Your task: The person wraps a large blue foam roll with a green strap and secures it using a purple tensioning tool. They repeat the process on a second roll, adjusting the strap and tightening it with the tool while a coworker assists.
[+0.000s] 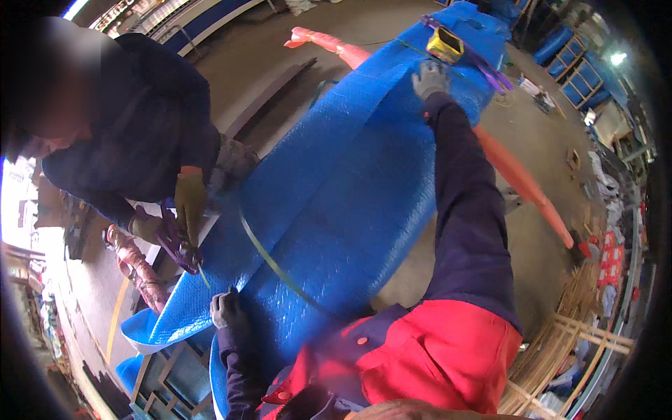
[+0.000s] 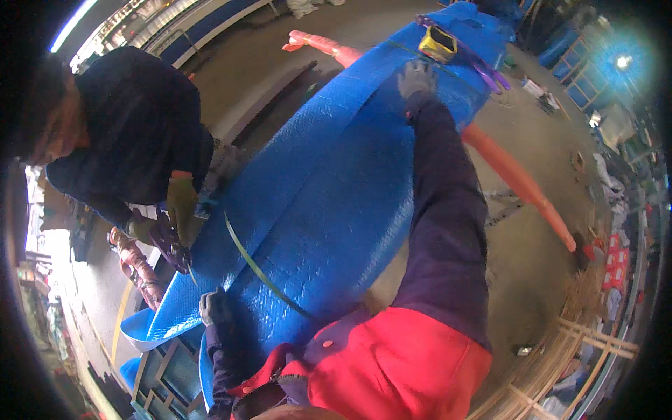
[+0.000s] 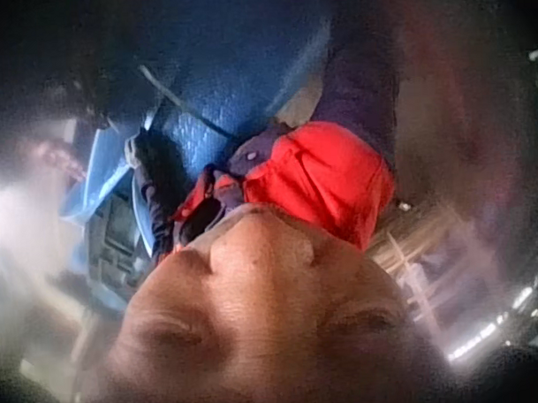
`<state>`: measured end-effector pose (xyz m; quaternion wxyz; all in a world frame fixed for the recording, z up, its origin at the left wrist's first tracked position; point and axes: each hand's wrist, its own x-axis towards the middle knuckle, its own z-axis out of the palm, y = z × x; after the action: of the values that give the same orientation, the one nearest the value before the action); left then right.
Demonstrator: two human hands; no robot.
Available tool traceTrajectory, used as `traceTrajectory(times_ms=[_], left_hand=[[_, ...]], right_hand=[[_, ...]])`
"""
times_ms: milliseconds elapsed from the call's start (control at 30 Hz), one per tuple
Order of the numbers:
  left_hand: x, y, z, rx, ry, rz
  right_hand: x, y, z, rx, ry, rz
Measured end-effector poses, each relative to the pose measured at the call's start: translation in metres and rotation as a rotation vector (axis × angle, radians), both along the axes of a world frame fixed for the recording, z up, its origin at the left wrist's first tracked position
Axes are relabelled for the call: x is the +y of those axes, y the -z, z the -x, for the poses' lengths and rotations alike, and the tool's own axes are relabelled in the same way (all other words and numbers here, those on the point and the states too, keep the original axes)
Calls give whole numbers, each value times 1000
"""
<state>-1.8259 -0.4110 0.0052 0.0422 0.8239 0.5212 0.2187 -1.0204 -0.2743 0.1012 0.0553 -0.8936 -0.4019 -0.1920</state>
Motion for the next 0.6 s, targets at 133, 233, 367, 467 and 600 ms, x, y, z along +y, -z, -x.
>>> traceTrajectory(times_ms=[133, 233, 367, 467, 600], left_hand=[[6, 1, 3, -19, -25, 14], [10, -3, 6, 119, 35, -3], [7, -9, -5, 169, 92, -35], [9, -8, -12, 56, 44, -3], [8, -2, -7, -27, -33, 45]], right_hand=[[48, 11, -65, 74, 102, -1], [68, 67, -61, 146, 204, 168], [63, 83, -78, 265, 131, 165], [61, 84, -78, 258, 117, 197], [60, 75, -90, 629, 0, -29]])
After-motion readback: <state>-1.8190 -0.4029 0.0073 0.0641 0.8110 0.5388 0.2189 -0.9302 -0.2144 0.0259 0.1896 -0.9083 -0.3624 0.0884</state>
